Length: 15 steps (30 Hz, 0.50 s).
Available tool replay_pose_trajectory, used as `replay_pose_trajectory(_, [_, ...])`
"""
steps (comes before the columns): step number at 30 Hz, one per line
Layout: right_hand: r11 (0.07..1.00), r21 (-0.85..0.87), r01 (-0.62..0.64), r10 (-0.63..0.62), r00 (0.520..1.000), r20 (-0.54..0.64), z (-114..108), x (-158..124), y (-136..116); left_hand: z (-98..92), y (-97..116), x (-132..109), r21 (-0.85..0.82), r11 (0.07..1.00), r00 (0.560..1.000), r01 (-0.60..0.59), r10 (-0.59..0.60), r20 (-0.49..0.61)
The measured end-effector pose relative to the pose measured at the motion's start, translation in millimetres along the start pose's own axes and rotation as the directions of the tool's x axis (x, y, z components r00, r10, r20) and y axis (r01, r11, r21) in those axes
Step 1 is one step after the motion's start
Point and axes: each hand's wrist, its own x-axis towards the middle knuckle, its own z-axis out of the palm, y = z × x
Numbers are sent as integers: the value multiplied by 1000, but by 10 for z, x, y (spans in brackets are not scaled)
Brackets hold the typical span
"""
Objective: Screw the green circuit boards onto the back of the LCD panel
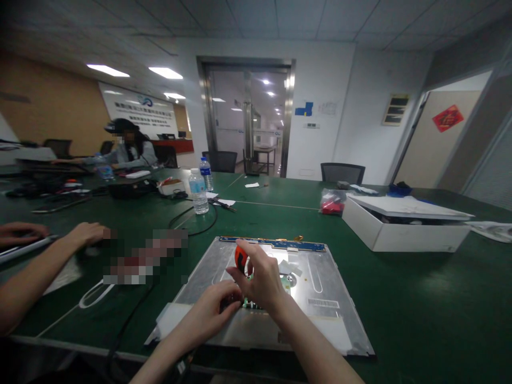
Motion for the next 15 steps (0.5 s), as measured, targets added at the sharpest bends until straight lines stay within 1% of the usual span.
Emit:
replay_pose_trajectory(8, [999, -3, -34, 34, 999, 15, -19, -16, -28, 23, -36, -3, -25, 999, 999, -38, 37, -26])
replay_pose_trajectory(11, [1000, 12, -25, 25, 1000, 15, -29, -25, -24, 28, -49, 3, -28, 998, 998, -51, 50, -23])
replay_pose_trajectory(15, [1000, -14, -26, 26, 1000, 11, -21, -10, -10, 34, -42, 18, -19, 999, 999, -36, 35, -12])
